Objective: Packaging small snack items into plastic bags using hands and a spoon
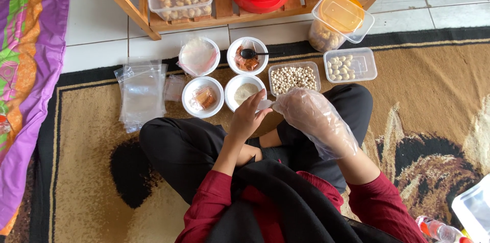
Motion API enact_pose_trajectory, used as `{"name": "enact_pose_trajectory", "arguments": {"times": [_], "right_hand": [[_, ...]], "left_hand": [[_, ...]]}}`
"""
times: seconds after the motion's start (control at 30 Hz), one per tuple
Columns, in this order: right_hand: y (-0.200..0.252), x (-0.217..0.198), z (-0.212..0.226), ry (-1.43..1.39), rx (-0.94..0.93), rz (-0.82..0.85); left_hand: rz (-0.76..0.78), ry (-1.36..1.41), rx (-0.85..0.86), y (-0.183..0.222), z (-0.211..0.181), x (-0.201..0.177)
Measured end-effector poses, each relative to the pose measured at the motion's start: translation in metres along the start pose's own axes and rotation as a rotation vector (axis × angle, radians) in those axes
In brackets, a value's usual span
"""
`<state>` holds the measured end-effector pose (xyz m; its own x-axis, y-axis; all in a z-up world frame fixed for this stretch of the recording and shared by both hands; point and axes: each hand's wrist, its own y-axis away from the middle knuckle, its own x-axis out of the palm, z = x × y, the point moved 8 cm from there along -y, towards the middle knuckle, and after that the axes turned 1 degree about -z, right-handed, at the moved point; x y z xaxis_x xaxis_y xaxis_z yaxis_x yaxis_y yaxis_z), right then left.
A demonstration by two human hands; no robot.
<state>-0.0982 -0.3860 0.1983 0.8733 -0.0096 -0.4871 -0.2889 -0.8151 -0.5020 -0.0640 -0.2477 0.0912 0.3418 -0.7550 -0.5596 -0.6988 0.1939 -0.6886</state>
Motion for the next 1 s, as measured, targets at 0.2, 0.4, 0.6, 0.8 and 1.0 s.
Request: {"name": "enact_pose_trajectory", "arguments": {"times": [0.2, 0.4, 0.6, 0.8, 1.0], "right_hand": [[-0.01, 0.0, -0.011, -0.172, 0.055, 0.019], [-0.019, 0.001, -0.021, -0.347, 0.111, 0.044], [-0.031, 0.002, -0.03, -0.518, 0.166, 0.068], [-0.011, 0.055, -0.037, -1.142, 0.594, 0.803], [-0.019, 0.025, -0.061, -1.393, 0.915, 0.785]], "left_hand": [[-0.004, 0.037, 0.052, -0.006, -0.005, -0.008], [0.088, 0.071, 0.043, -0.016, -0.008, -0.019], [0.107, 0.104, -0.01, -0.016, 0.001, -0.015], [-0.018, 0.276, -0.15, -0.012, 0.025, -0.02], [-0.055, 0.249, -0.16, -0.02, 0.023, -0.033]]}}
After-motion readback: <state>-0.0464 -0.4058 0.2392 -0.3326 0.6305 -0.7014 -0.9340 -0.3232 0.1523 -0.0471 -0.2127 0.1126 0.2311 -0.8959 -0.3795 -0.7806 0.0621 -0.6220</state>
